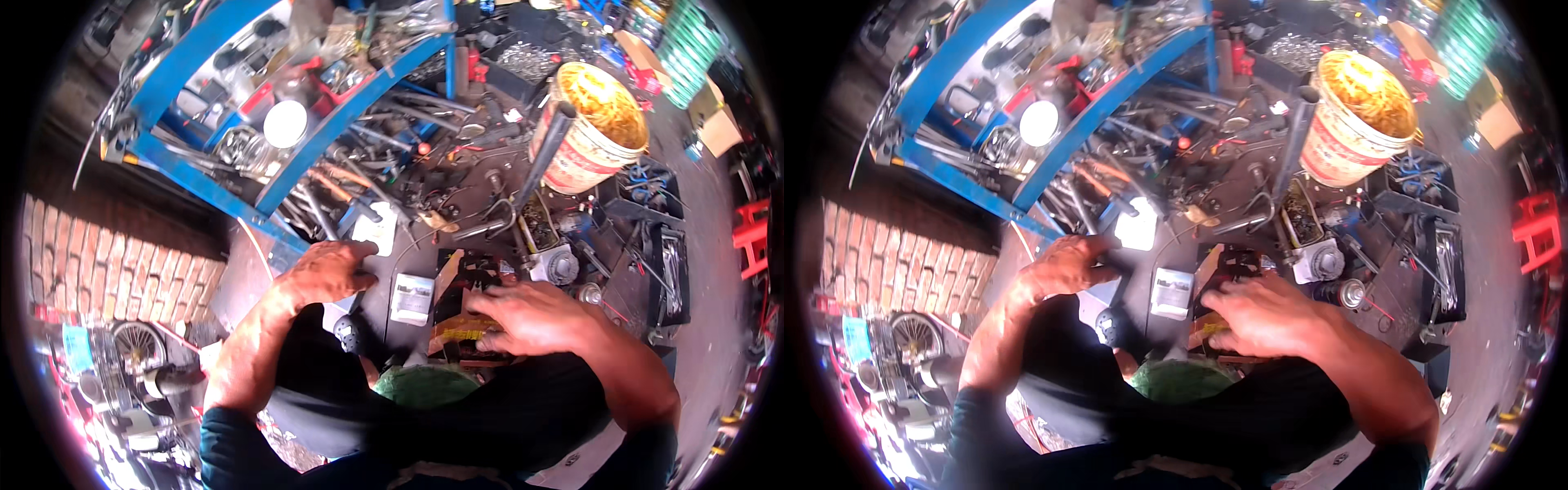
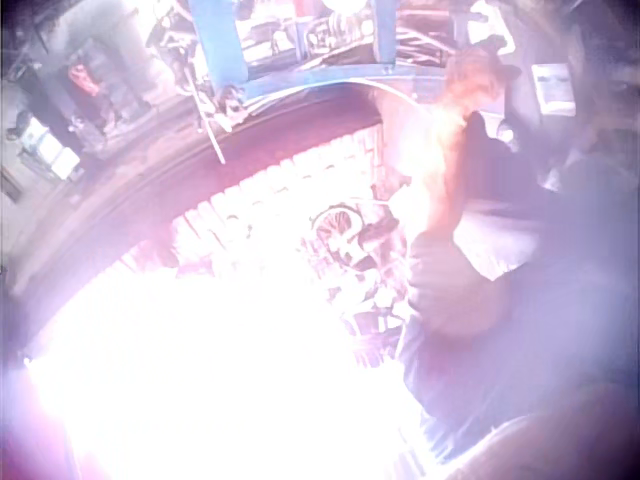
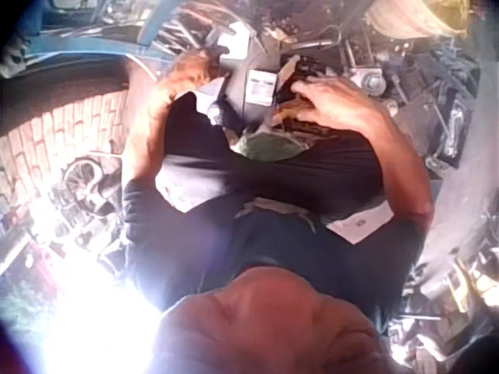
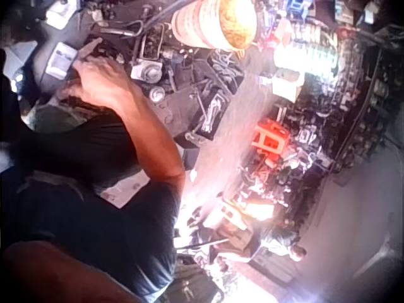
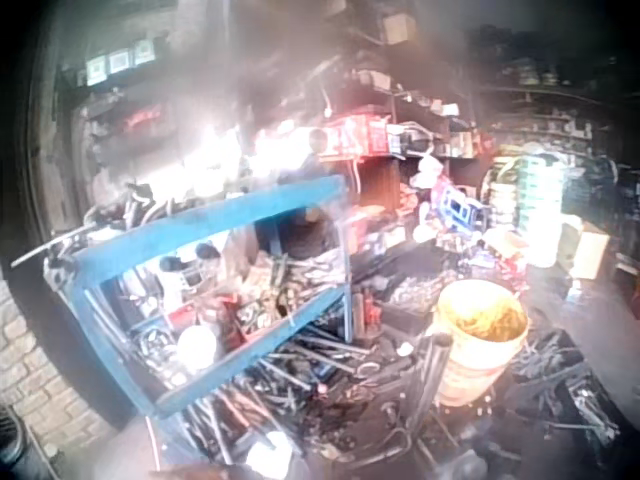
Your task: The person removes an axle shaft from a vehicle using a slide hammer puller, sets aside a drink, and holds the shaft while another person hammers off its bearing with a punch and hammer.
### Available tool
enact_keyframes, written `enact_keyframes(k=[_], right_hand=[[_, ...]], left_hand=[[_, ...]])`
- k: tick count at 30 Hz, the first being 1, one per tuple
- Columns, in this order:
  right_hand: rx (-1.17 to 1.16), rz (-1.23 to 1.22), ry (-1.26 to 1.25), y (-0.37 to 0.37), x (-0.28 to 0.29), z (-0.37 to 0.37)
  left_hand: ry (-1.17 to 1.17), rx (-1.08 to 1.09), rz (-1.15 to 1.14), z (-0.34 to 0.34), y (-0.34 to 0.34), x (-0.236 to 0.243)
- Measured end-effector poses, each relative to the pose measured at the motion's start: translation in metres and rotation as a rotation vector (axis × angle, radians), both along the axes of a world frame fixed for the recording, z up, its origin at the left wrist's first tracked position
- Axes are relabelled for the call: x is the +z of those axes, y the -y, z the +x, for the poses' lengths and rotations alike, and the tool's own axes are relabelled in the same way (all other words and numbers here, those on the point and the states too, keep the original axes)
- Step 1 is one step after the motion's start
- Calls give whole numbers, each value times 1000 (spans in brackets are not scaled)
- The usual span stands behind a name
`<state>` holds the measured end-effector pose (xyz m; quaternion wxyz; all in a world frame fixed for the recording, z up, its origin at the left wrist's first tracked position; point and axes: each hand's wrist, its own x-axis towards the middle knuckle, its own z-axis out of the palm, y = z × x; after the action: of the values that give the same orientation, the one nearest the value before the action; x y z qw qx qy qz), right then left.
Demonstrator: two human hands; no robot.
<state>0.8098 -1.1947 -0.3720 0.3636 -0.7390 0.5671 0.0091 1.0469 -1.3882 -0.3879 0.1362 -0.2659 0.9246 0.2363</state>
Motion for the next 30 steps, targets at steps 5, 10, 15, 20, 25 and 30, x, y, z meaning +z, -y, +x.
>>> enact_keyframes(k=[5, 10, 15, 20, 25, 30], right_hand=[[-34, -63, -7, -15, 6, -1], [-4, -172, 42, -16, 4, 0], [74, -190, 123, -15, 23, 2], [111, -171, 114, -14, 22, -2], [-45, 21, 106, -19, 34, -9], [32, 69, 98, -13, 33, -2]], left_hand=[[84, -71, 79, -2, -4, 3], [-85, -112, 37, 10, -1, -5], [10, -59, 69, 4, -4, 13], [13, -60, 76, 14, -3, 12], [0, -174, 127, 9, -8, 15], [-45, -159, 149, 16, -15, 8]])
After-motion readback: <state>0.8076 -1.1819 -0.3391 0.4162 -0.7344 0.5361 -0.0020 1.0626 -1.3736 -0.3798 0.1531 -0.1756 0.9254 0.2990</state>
